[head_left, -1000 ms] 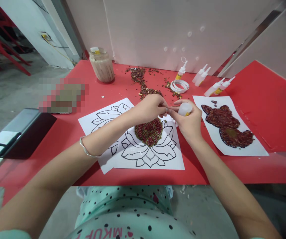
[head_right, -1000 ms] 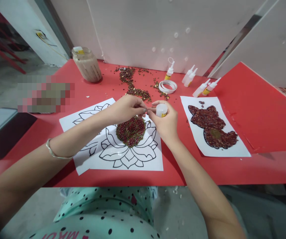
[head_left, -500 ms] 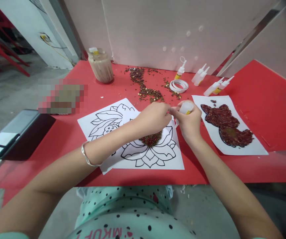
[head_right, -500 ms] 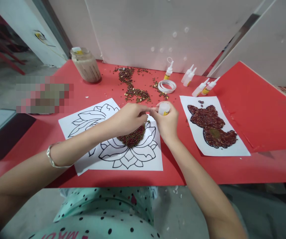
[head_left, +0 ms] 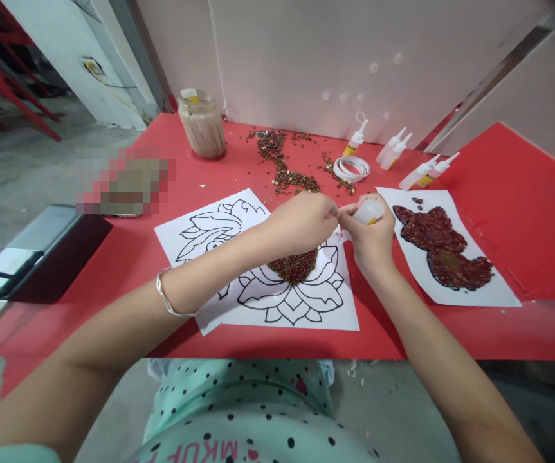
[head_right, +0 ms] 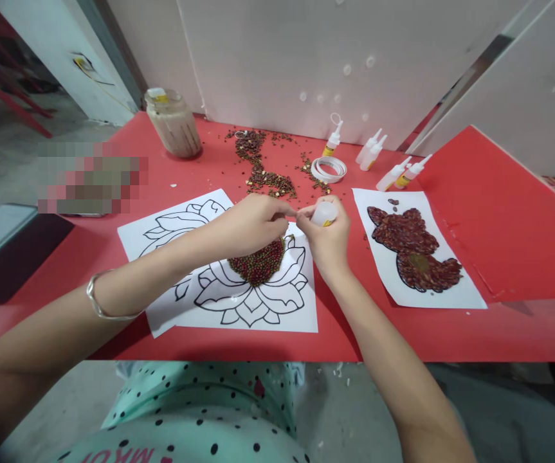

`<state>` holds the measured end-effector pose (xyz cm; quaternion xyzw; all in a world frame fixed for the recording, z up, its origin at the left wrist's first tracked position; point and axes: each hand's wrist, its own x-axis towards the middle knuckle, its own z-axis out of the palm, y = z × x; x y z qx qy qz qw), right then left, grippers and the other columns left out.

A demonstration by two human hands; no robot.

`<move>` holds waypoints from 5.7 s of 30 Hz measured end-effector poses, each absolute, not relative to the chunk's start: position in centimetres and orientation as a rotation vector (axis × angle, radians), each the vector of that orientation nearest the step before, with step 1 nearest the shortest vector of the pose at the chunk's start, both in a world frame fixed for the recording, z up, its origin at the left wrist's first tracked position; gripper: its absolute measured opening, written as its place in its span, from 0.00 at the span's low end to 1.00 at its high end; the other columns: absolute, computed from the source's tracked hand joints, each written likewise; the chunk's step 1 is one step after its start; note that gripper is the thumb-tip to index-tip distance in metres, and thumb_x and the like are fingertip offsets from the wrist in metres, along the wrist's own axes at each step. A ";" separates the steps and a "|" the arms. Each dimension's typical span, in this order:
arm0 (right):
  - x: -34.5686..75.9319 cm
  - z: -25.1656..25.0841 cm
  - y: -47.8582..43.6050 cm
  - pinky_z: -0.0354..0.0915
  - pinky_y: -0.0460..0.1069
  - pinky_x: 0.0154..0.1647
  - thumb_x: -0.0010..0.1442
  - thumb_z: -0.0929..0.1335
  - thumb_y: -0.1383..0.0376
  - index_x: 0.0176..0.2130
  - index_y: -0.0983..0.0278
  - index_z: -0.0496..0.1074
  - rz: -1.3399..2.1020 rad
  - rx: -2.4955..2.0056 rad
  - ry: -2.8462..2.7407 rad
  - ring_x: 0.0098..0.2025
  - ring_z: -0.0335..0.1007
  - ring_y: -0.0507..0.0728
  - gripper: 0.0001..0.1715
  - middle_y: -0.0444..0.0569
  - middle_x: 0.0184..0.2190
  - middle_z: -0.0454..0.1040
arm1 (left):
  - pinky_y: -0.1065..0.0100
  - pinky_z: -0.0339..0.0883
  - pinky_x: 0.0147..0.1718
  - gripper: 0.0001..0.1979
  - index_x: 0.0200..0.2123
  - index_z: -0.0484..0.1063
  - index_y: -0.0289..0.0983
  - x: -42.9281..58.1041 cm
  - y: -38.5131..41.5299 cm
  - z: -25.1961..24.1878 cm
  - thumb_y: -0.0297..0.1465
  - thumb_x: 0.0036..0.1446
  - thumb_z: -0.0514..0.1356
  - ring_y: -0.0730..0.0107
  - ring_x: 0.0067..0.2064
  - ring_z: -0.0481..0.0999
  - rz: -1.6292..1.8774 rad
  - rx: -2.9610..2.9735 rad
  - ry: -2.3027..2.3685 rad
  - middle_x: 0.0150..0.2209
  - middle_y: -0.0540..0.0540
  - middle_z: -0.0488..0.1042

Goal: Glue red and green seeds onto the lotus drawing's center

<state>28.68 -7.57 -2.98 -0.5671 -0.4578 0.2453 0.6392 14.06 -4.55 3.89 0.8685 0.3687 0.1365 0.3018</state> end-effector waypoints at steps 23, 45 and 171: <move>28.2 -1.9 -8.5 0.72 0.54 0.40 0.45 0.74 0.66 0.30 0.59 0.64 0.485 -1.284 -1.175 0.34 0.77 0.55 0.16 0.40 0.27 0.75 | 0.73 0.61 0.24 0.08 0.27 0.76 0.32 13.5 -1.3 2.9 0.24 0.51 0.56 0.78 0.24 0.69 0.429 1.983 0.858 0.24 0.46 0.74; 28.3 -1.7 -8.9 0.71 0.53 0.34 0.46 0.74 0.61 0.35 0.58 0.67 0.396 -1.332 -1.300 0.31 0.74 0.55 0.17 0.42 0.28 0.76 | 0.72 0.64 0.30 0.09 0.28 0.75 0.31 13.6 -1.9 3.3 0.26 0.57 0.56 0.76 0.29 0.72 0.428 1.842 0.797 0.27 0.44 0.76; 30.4 -2.1 -7.7 0.63 0.47 0.22 0.33 0.70 0.34 0.34 0.56 0.57 0.825 -0.955 -1.365 0.23 0.60 0.50 0.39 0.38 0.26 0.60 | 0.71 0.64 0.36 0.09 0.33 0.67 0.39 14.0 -5.1 3.3 0.26 0.63 0.49 0.70 0.41 0.71 0.889 2.394 0.197 0.37 0.44 0.71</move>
